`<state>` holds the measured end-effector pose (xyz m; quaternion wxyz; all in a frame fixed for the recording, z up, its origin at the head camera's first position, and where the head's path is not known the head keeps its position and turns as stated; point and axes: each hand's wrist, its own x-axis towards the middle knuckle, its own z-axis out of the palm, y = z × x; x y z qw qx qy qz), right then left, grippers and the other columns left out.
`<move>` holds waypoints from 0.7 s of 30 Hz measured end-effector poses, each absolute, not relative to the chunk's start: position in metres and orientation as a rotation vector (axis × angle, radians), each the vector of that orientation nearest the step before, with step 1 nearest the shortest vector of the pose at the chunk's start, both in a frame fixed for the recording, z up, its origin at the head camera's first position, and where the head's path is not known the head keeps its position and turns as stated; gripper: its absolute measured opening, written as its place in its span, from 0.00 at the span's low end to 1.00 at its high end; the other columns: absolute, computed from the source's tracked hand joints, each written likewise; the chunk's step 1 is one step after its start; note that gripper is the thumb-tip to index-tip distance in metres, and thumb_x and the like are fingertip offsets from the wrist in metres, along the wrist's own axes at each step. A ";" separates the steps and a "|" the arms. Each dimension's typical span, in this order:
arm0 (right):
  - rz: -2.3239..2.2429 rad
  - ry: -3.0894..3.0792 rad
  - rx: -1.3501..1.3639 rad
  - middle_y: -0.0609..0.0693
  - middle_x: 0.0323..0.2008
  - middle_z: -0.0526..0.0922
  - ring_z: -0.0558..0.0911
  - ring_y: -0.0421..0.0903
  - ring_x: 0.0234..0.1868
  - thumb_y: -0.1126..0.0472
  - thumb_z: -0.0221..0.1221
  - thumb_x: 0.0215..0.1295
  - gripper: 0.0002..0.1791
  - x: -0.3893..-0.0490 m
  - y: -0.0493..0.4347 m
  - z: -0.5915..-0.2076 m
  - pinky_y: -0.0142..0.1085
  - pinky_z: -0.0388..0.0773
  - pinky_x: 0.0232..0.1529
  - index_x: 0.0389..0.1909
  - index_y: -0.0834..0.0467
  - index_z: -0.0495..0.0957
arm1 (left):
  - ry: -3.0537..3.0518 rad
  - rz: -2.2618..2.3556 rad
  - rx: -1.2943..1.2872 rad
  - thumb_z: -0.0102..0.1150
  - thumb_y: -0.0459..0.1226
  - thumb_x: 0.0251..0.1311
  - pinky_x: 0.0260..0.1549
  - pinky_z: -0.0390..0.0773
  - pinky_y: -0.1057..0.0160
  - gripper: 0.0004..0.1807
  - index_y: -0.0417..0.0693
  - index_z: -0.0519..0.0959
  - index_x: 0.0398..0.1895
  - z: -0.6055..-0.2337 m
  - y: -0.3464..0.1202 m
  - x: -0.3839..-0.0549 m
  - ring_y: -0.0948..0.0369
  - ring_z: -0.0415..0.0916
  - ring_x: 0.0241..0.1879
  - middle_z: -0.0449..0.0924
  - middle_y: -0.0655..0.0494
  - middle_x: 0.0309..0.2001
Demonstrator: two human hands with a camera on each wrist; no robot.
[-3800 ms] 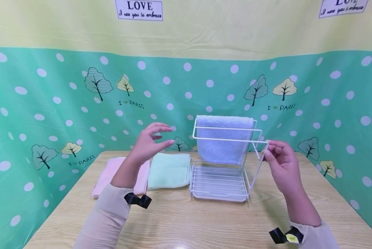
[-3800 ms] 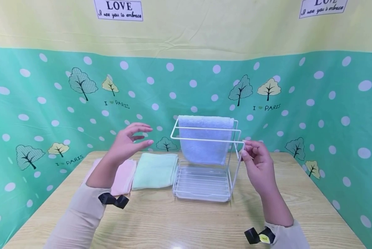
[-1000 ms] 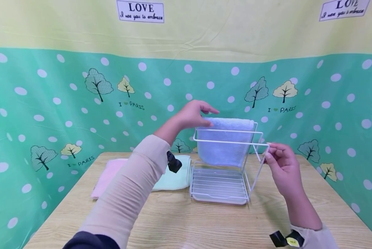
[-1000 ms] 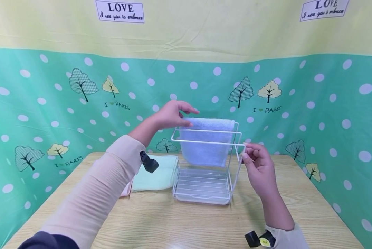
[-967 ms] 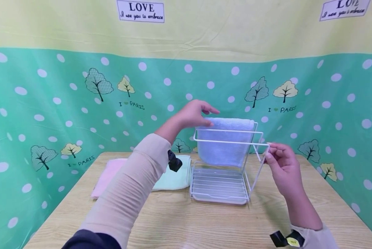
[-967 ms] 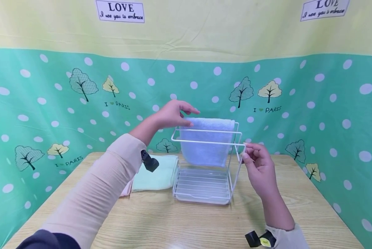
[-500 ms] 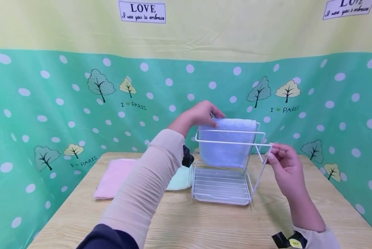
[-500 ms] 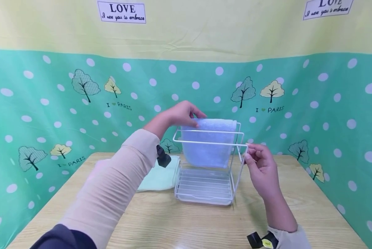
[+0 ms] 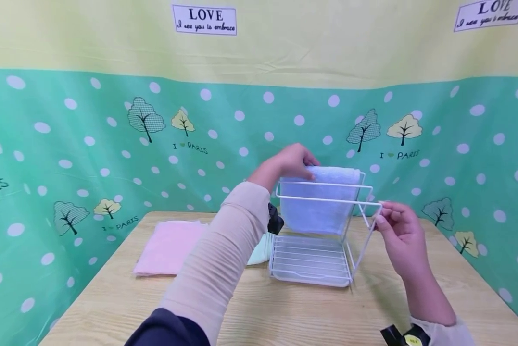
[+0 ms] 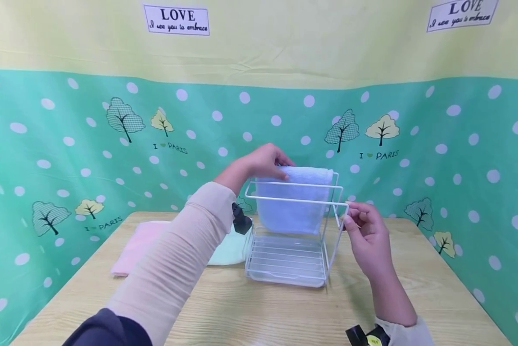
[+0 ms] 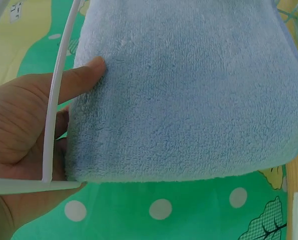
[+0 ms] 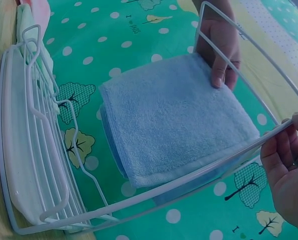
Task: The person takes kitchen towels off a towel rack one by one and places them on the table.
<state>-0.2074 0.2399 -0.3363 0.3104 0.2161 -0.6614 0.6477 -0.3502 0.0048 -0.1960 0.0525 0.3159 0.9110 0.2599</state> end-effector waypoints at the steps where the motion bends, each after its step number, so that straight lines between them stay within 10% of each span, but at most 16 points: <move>1: 1.709 -1.751 0.567 0.54 0.39 0.75 0.77 0.45 0.39 0.78 0.50 0.69 0.13 -0.207 0.240 -0.337 0.27 0.80 0.43 0.53 0.72 0.69 | 2.765 0.798 0.960 0.71 0.37 0.55 0.47 0.77 0.66 0.18 0.52 0.84 0.50 -0.197 0.006 -0.350 0.64 0.79 0.44 0.85 0.60 0.42; 21: 1.713 -1.700 0.669 0.52 0.39 0.75 0.78 0.42 0.38 0.80 0.48 0.68 0.15 -0.209 0.242 -0.339 0.26 0.80 0.43 0.54 0.73 0.68 | 2.849 0.993 1.082 0.70 0.35 0.56 0.41 0.77 0.70 0.10 0.46 0.87 0.42 -0.191 0.003 -0.348 0.63 0.78 0.41 0.85 0.58 0.38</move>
